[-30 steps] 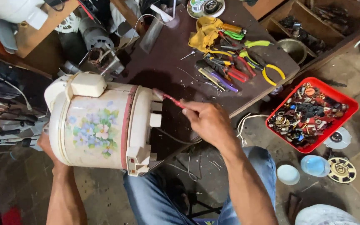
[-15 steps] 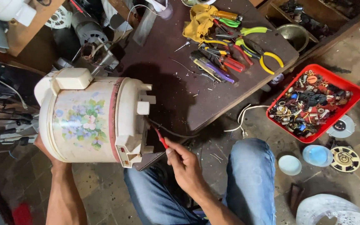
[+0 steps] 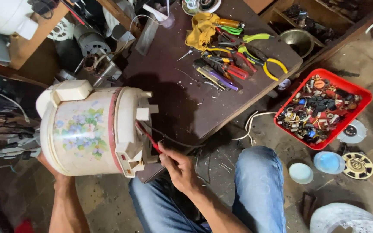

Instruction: Cleaning the exterior and crevices of a rice cooker using a cloth and a small tool.

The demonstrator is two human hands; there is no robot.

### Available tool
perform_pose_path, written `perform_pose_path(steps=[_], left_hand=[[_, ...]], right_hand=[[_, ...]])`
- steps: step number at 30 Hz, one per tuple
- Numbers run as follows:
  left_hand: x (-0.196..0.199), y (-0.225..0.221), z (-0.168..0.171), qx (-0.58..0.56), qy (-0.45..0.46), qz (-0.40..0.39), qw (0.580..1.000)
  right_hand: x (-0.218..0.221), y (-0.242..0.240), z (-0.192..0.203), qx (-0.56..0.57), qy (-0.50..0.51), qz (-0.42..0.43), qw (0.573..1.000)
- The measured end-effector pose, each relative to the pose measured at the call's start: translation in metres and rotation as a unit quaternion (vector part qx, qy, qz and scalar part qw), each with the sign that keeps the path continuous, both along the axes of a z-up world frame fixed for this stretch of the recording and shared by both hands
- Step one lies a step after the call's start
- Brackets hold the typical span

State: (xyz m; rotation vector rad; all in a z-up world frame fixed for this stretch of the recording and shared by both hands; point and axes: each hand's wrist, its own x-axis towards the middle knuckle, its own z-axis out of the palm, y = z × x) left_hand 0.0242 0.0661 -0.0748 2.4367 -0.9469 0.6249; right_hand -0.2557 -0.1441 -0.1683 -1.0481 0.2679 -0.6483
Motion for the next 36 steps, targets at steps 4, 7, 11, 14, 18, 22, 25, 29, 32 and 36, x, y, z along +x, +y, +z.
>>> perform_pose_path(steps=[4,7,11,14,18,22,25,29,32,36], left_hand=[[0.006,-0.002,0.001,-0.012,-0.009,-0.002,1.000],[0.014,0.004,-0.002,-0.011,0.000,-0.003,1.000],[0.013,0.004,0.001,-0.010,-0.003,0.003,1.000],[0.018,0.003,-0.003,-0.019,-0.007,-0.011,1.000],[0.011,0.010,-0.002,-0.011,-0.001,-0.003,1.000],[0.005,0.010,0.000,-0.020,-0.011,-0.002,1.000],[0.010,0.011,0.000,-0.022,-0.010,-0.004,1.000],[0.006,0.017,-0.003,-0.027,-0.009,0.004,1.000],[0.003,0.012,-0.001,-0.033,-0.013,0.011,0.999],[0.000,0.016,-0.003,-0.047,-0.020,0.021,0.998]], right_hand=[[-0.005,0.003,-0.010,-0.028,-0.064,-0.019,0.997],[0.012,0.004,-0.035,-0.010,0.010,-0.032,0.999],[0.002,0.016,-0.043,-0.013,0.016,-0.015,1.000],[0.001,0.011,-0.051,0.036,0.106,-0.067,0.991],[0.035,-0.023,-0.008,0.094,0.153,-0.064,0.982],[0.063,-0.048,0.024,0.159,0.188,-0.034,0.969],[0.021,-0.034,0.020,0.255,0.147,0.060,0.954],[0.013,-0.028,0.003,0.098,0.083,0.014,0.992],[0.036,-0.041,-0.014,-0.039,0.044,-0.069,0.996],[0.031,-0.091,0.014,-0.138,0.116,-0.056,0.982]])
